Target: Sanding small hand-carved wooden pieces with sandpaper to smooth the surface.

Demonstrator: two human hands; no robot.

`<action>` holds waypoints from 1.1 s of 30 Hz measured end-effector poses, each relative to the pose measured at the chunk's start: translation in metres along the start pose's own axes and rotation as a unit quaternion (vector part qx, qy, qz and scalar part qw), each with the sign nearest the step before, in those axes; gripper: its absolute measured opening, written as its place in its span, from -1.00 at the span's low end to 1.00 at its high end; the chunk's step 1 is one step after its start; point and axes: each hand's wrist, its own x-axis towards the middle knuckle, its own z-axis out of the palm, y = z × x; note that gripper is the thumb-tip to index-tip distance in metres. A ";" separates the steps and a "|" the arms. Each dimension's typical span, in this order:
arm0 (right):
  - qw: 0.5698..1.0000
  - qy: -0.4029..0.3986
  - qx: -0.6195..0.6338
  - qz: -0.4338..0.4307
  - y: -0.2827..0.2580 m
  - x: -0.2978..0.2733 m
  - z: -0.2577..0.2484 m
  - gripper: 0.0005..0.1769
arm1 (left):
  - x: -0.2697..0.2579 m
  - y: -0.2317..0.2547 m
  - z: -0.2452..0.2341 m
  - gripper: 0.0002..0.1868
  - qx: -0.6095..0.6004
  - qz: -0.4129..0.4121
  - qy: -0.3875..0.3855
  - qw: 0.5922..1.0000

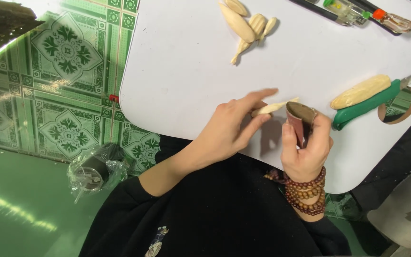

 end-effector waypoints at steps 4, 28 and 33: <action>0.997 0.036 -0.053 -0.044 0.011 -0.007 -0.005 -0.65 | 0.000 0.009 -0.001 -0.74 -0.067 0.016 0.007 0.998; 0.940 0.180 -0.197 -0.213 -0.007 0.001 -0.001 -0.67 | -0.013 0.017 0.024 -0.73 -0.108 0.018 0.066 0.992; 0.932 0.200 -0.213 -0.217 -0.011 0.011 -0.002 -0.78 | -0.011 0.021 0.024 -0.73 -0.109 0.013 0.065 0.992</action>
